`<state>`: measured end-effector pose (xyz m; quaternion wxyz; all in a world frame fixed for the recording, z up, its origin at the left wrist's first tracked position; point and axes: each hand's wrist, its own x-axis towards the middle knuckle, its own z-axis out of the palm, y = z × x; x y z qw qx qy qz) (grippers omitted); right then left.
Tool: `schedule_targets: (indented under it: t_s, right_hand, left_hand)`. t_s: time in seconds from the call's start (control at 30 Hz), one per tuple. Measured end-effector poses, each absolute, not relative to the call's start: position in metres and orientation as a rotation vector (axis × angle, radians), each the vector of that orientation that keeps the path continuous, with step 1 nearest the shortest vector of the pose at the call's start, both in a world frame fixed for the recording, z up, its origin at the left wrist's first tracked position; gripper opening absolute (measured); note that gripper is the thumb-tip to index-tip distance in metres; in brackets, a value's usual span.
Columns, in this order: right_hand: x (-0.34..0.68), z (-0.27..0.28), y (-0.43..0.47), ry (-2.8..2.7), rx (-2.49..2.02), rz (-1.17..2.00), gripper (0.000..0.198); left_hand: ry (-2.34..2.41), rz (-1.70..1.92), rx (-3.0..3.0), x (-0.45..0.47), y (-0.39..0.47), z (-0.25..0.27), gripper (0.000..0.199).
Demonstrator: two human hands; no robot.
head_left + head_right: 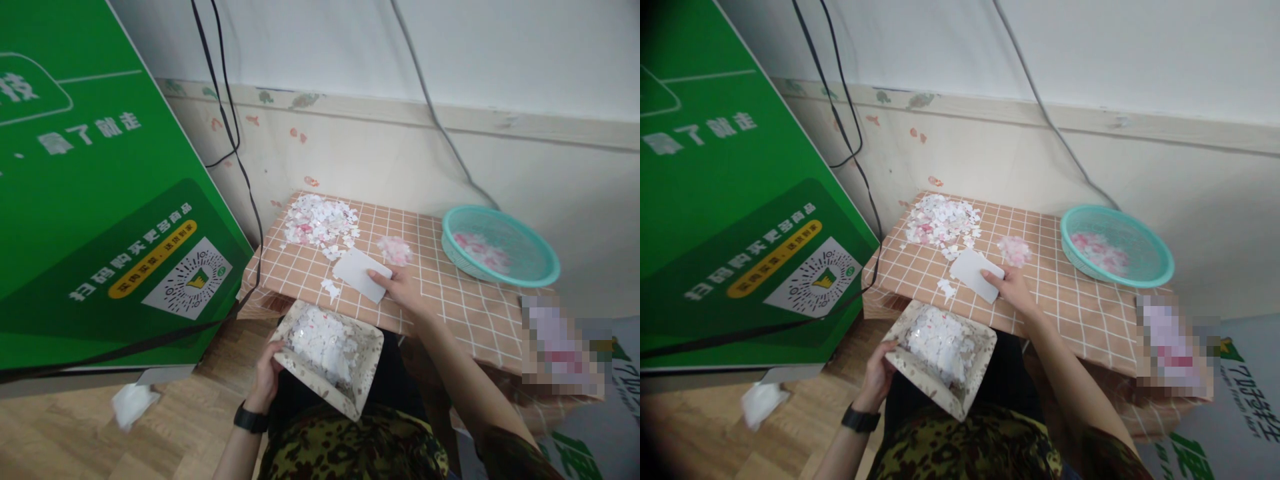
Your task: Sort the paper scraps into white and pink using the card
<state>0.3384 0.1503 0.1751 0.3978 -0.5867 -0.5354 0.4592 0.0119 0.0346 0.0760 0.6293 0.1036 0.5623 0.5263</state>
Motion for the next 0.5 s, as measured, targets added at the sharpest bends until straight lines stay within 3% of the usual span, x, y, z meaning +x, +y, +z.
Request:
schedule_targets:
  t_s: [0.3, 0.5]
  right_hand:
    - [0.321, 0.181, 0.152, -1.478, -1.476, 1.193, 0.049]
    - [0.309, 0.178, 0.133, -1.472, -1.328, 1.513, 0.044]
  left_hand:
    - [1.304, 1.181, 0.193, 0.009, 0.036, 0.077, 0.024]
    - [1.281, 1.192, 0.205, 0.009, 0.035, 0.075, 0.028]
